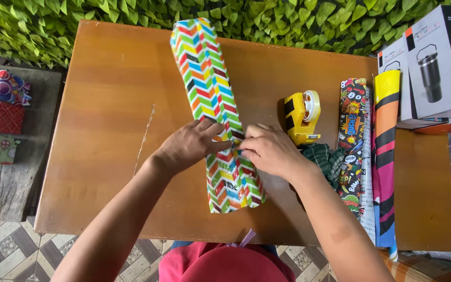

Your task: The person wipes a table with a cloth, then places a rectangular box on a sheet of wrapping paper. They fold the paper around the box and secure it with tape from a dispenser, completing the wrapping of the gift.

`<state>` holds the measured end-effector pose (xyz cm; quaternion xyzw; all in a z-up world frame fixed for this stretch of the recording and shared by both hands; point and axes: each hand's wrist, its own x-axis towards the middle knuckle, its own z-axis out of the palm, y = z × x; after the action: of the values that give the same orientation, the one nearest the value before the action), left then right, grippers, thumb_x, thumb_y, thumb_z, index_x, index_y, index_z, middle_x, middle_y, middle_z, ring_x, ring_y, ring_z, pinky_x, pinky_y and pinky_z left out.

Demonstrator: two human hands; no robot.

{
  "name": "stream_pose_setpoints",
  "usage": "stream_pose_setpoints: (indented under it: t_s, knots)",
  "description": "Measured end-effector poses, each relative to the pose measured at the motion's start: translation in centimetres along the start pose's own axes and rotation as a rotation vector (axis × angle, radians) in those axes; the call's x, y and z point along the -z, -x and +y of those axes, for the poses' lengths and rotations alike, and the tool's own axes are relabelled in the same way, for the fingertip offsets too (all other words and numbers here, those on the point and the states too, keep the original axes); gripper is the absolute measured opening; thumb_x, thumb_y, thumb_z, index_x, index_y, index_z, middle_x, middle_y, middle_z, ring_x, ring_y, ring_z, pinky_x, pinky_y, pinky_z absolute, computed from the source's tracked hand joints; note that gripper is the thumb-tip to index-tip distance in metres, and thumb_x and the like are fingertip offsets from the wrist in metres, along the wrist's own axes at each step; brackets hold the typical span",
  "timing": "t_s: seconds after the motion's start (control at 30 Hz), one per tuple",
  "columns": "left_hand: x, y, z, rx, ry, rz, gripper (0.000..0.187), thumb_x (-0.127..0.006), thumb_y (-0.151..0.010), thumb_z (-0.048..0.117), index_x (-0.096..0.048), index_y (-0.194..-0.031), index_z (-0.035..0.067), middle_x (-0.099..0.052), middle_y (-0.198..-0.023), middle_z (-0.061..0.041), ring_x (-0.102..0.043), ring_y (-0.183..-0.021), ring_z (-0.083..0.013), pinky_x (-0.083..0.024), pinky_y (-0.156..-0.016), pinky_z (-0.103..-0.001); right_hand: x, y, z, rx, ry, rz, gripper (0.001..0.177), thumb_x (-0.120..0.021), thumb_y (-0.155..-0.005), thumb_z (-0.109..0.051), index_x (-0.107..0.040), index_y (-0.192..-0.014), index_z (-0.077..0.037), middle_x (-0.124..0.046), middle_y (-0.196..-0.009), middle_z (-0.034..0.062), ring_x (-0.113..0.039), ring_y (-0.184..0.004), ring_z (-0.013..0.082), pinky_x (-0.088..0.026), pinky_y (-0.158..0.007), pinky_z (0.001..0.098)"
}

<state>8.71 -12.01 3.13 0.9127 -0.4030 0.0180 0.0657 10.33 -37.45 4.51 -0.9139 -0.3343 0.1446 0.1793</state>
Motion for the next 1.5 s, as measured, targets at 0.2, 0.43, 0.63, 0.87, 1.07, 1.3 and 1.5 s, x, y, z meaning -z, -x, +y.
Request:
stream_pose_setpoints:
  t_s: [0.2,0.43,0.63,0.87,1.07,1.3,1.5]
  knots:
    - [0.3,0.0,-0.5,0.072,0.261,0.089,0.031,-0.076,-0.078,0.02,-0.078,-0.108,0.03,-0.06,-0.124,-0.003,-0.057,-0.119,-0.027,-0.05,-0.097,-0.041,0.9,-1.7,0.3,0.325,0.03,0.168,0.008,-0.077,-0.079,-0.023,-0.083,-0.085,-0.026,-0.053,-0.146,0.0055,-0.041,-0.142,0.0293,-0.021,-0.115,0.0611]
    - [-1.3,-0.5,1.6,0.678,0.562,0.327,0.027,-0.084,-0.072,0.03,-0.076,-0.094,0.016,-0.059,-0.124,-0.008,-0.054,-0.119,-0.0336,-0.049,-0.1,-0.048,-3.9,-1.4,-2.9,0.299,-0.024,0.278,0.018,-0.077,-0.088,-0.029,-0.081,-0.105,-0.028,-0.057,-0.139,0.0049,-0.045,-0.139,0.0288,-0.025,-0.115,0.0588]
    - [-2.1,-1.8,-1.5,0.923,0.641,0.382,0.069,-0.08,-0.081,0.042,-0.055,-0.139,0.015,-0.05,-0.145,-0.018,-0.045,-0.129,-0.0431,-0.038,-0.103,-0.059,-6.5,-1.3,-6.5,0.279,0.08,0.348,0.041,-0.072,-0.086,-0.028,-0.069,-0.125,-0.017,-0.052,-0.141,0.0138,-0.045,-0.135,0.0345,-0.029,-0.106,0.0581]
    - [-0.8,-2.1,-1.9,0.987,0.453,0.005,0.102,-0.09,-0.061,0.051,-0.046,-0.148,0.022,-0.055,-0.138,-0.005,-0.046,-0.13,-0.0326,-0.037,-0.103,-0.055,-8.0,-0.8,-6.7,0.48,-0.09,0.381,0.037,-0.067,-0.092,-0.019,-0.056,-0.127,-0.013,-0.049,-0.155,0.0157,-0.045,-0.147,0.0349,-0.032,-0.121,0.0593]
    - [-0.9,1.3,-1.5,0.669,0.436,-0.036,0.098,-0.091,-0.061,0.049,-0.049,-0.147,0.025,-0.057,-0.135,-0.004,-0.047,-0.128,-0.0301,-0.036,-0.104,-0.05,-4.7,0.0,-2.2,0.172,0.112,0.583,0.042,-0.082,-0.085,-0.032,-0.067,-0.12,-0.014,-0.065,-0.119,0.0059,-0.056,-0.112,0.028,-0.034,-0.098,0.0484]
    - [-1.1,1.5,-1.5,0.551,0.37,-0.168,0.098,-0.089,-0.064,0.05,-0.046,-0.149,0.027,-0.054,-0.138,-0.002,-0.046,-0.128,-0.0286,-0.035,-0.106,-0.049,-3.0,-0.6,-0.9,0.045,0.037,0.409,0.032,-0.087,-0.077,-0.038,-0.074,-0.101,-0.021,-0.062,-0.099,-0.0041,-0.059,-0.104,0.02,-0.035,-0.096,0.0436]
    - [-0.8,1.3,-1.6,0.54,0.369,-0.188,0.1,-0.089,-0.066,0.05,-0.042,-0.151,0.026,-0.05,-0.143,-0.003,-0.042,-0.132,-0.029,-0.032,-0.109,-0.049,-2.6,-1.5,-0.4,0.034,0.105,0.414,0.05,-0.087,-0.073,-0.045,-0.068,-0.114,-0.024,-0.063,-0.11,0.0026,-0.058,-0.116,0.0246,-0.033,-0.101,0.0489]
